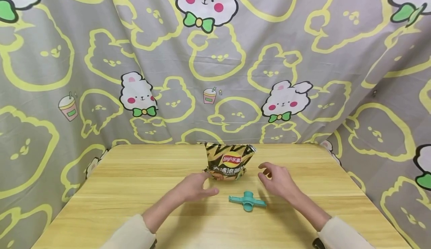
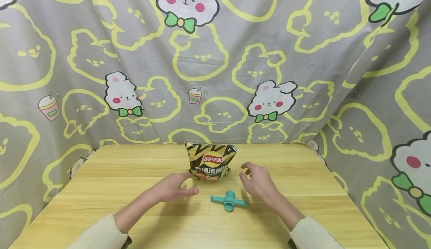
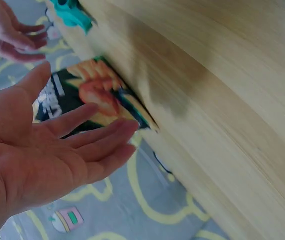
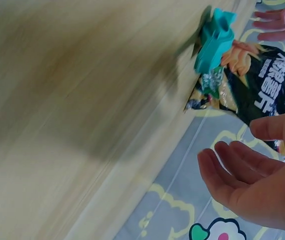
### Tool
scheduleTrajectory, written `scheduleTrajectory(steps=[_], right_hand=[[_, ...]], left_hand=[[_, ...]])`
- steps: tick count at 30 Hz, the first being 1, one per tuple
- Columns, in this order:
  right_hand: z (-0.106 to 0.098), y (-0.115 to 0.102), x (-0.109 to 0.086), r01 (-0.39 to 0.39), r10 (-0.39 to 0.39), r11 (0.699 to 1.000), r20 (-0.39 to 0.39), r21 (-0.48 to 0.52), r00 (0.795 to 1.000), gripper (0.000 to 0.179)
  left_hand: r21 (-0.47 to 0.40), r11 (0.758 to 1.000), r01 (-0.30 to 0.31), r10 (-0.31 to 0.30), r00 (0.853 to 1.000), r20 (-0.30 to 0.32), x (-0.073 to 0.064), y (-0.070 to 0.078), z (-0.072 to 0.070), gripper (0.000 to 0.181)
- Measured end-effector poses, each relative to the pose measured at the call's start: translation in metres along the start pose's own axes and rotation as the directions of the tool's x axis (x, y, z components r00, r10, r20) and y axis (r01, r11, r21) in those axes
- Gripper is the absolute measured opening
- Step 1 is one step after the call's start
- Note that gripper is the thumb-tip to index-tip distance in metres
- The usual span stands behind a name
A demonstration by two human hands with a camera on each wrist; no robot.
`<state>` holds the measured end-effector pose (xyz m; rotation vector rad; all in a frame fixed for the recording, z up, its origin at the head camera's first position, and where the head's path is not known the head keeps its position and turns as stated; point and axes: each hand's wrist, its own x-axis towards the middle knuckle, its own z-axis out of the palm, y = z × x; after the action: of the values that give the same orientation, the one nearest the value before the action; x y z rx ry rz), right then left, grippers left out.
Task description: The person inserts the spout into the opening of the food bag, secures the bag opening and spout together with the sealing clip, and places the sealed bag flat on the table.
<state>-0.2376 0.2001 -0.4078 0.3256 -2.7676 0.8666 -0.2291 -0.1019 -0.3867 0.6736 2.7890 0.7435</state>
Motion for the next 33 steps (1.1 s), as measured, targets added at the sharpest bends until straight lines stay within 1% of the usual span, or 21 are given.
scheduleTrajectory(steps=[2, 5, 9, 15, 19, 23, 27, 30, 33], right_hand=[[0.001, -0.003, -0.001, -0.019, 0.018, 0.999, 0.031, 0.026, 0.999, 0.024], [0.002, -0.006, -0.003, -0.037, 0.033, 0.998, 0.077, 0.060, 0.996, 0.023], [0.004, -0.007, -0.005, -0.035, 0.023, 0.995, 0.122, 0.096, 0.992, 0.023], [0.004, -0.007, -0.009, -0.042, 0.011, 0.987, 0.189, 0.156, 0.982, 0.028], [0.003, -0.007, -0.011, -0.059, 0.014, 0.982, 0.246, 0.178, 0.969, 0.034], [0.000, -0.007, -0.012, -0.081, 0.016, 0.980, 0.329, 0.184, 0.944, 0.041], [-0.002, -0.004, -0.014, -0.090, -0.005, 0.974, 0.415, 0.209, 0.910, 0.042], [-0.003, -0.002, -0.017, -0.146, 0.011, 0.958, 0.478, 0.246, 0.879, 0.038], [-0.004, -0.001, -0.020, -0.212, 0.037, 0.936, 0.521, 0.281, 0.853, 0.035]], left_hand=[[0.007, 0.999, -0.039, 0.039, 0.999, 0.018, 0.004, 0.004, 0.004, 0.063], [0.018, 0.998, -0.063, 0.063, 0.998, 0.030, 0.009, 0.009, 0.011, 0.061], [0.012, 0.998, -0.060, 0.060, 0.998, 0.028, 0.017, 0.016, 0.020, 0.061], [-0.032, 0.997, -0.071, 0.072, 0.997, 0.027, 0.027, 0.023, 0.031, 0.053], [-0.074, 0.994, -0.074, 0.076, 0.997, 0.028, 0.030, 0.028, 0.037, 0.049], [-0.119, 0.991, -0.058, 0.063, 0.997, 0.039, 0.032, 0.032, 0.042, 0.046], [-0.135, 0.990, -0.046, 0.052, 0.998, 0.042, 0.032, 0.033, 0.046, 0.043], [-0.138, 0.989, -0.052, 0.057, 0.998, 0.033, 0.033, 0.034, 0.048, 0.040], [-0.153, 0.987, -0.052, 0.056, 0.998, 0.022, 0.034, 0.034, 0.050, 0.036]])
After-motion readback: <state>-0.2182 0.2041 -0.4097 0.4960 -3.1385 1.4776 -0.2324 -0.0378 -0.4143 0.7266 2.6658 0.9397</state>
